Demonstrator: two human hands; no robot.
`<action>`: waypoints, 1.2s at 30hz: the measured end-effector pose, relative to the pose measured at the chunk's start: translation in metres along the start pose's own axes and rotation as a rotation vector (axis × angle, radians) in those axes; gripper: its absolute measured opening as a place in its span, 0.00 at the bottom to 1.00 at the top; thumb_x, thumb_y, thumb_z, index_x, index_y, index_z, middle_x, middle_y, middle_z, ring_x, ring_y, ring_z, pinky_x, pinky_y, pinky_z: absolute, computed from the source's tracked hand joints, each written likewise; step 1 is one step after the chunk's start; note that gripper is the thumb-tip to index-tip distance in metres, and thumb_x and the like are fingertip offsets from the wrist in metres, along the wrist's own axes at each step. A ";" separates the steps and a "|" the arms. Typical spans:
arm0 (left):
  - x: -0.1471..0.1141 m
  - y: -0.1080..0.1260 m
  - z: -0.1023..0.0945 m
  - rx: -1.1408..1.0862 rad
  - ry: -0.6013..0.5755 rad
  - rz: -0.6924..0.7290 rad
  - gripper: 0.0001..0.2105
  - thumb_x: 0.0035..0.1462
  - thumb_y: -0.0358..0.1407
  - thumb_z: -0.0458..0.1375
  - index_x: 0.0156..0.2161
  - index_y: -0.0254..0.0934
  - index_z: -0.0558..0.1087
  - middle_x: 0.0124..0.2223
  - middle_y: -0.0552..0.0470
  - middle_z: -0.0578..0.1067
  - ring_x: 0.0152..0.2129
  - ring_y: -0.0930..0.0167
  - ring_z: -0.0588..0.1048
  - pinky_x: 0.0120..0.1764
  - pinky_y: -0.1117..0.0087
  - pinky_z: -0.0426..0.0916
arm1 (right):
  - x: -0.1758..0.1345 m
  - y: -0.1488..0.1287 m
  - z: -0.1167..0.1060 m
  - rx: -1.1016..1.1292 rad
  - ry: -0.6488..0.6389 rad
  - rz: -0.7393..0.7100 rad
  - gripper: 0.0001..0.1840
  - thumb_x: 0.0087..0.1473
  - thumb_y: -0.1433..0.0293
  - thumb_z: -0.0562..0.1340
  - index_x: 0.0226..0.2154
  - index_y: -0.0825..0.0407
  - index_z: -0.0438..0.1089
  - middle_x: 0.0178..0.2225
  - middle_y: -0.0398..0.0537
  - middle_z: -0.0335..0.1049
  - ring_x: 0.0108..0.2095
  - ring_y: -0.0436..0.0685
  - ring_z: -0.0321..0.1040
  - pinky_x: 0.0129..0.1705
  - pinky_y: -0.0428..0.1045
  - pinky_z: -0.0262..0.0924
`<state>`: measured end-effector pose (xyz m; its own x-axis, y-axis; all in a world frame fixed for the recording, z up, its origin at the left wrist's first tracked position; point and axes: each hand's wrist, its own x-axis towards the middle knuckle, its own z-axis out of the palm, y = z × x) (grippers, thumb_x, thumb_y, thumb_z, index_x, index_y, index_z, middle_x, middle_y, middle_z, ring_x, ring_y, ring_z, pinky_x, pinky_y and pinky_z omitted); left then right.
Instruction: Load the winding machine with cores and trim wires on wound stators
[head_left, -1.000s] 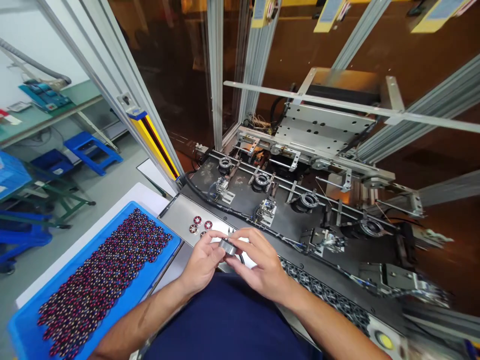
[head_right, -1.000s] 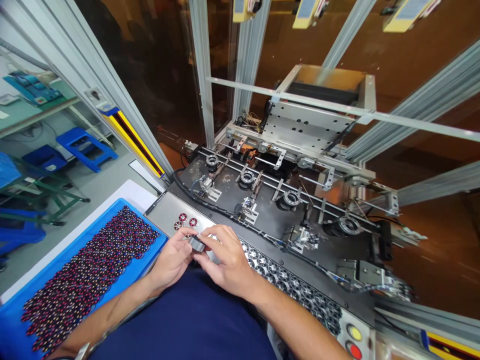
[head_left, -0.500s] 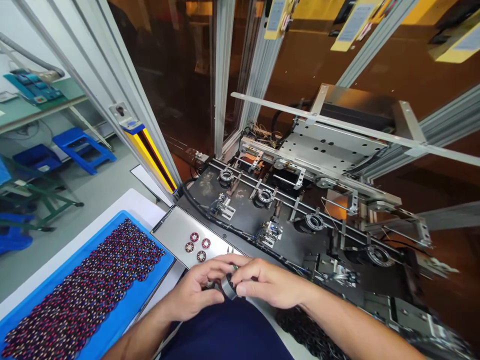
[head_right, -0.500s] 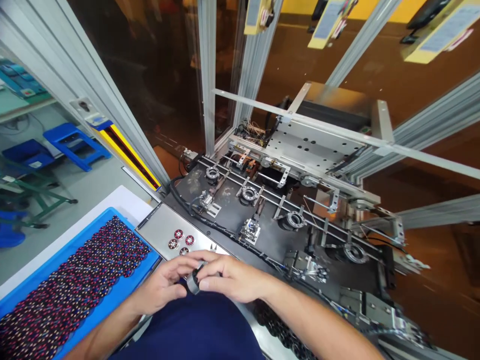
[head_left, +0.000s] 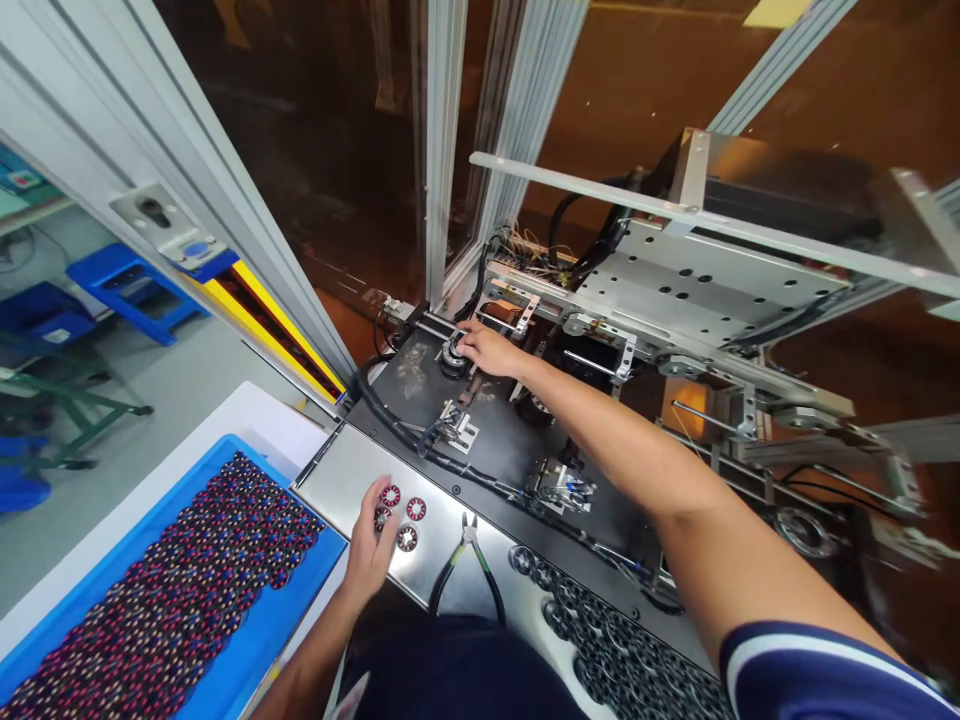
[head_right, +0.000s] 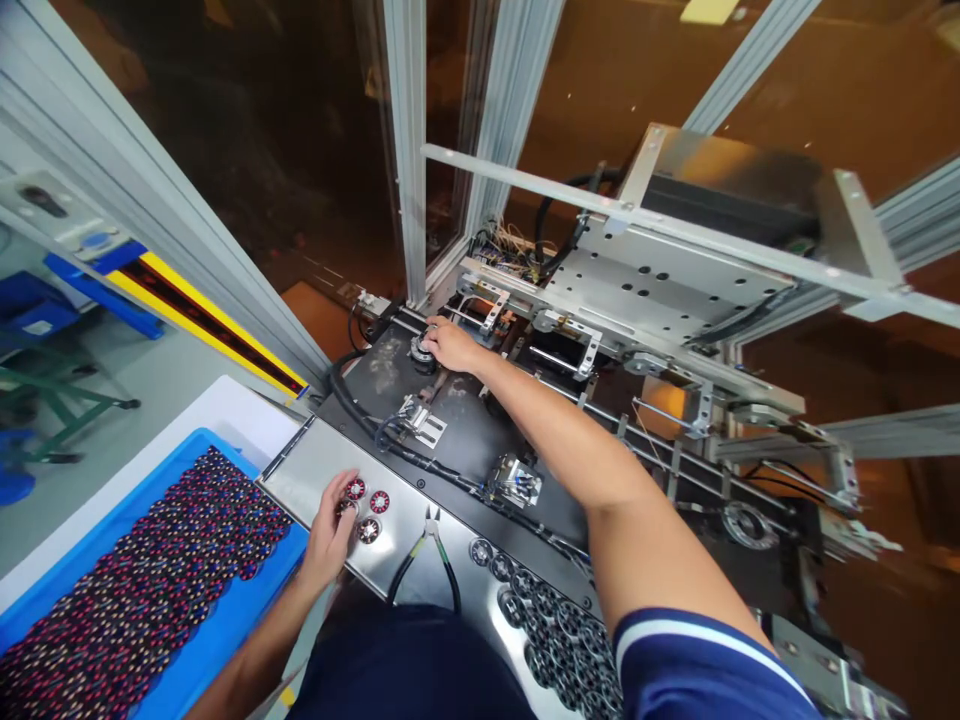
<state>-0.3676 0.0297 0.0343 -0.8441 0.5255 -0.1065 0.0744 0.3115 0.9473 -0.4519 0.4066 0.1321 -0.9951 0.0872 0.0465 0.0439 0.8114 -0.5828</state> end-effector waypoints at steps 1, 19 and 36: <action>-0.002 0.001 0.001 0.000 -0.004 0.000 0.25 0.65 0.43 0.51 0.64 0.38 0.57 0.63 0.38 0.67 0.61 0.60 0.66 0.64 0.53 0.57 | 0.001 0.002 0.003 -0.017 -0.009 0.009 0.11 0.62 0.65 0.62 0.43 0.55 0.72 0.55 0.53 0.68 0.56 0.61 0.65 0.58 0.63 0.60; -0.006 0.003 0.003 -0.007 -0.031 0.010 0.25 0.64 0.40 0.52 0.65 0.38 0.57 0.62 0.39 0.68 0.61 0.61 0.66 0.64 0.54 0.57 | 0.016 0.001 0.021 -0.270 -0.133 0.173 0.15 0.63 0.63 0.62 0.48 0.55 0.70 0.47 0.51 0.72 0.44 0.57 0.72 0.46 0.57 0.70; -0.004 0.010 0.000 0.081 0.034 0.154 0.26 0.62 0.41 0.55 0.63 0.37 0.60 0.60 0.37 0.71 0.57 0.58 0.70 0.60 0.51 0.64 | -0.050 -0.054 -0.017 -0.535 -0.039 -0.090 0.26 0.59 0.81 0.50 0.59 0.65 0.62 0.63 0.68 0.59 0.66 0.67 0.52 0.60 0.66 0.56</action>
<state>-0.3634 0.0310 0.0446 -0.8367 0.5454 0.0499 0.2457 0.2924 0.9242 -0.4031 0.3685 0.1749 -0.9991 -0.0097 0.0411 -0.0131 0.9964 -0.0834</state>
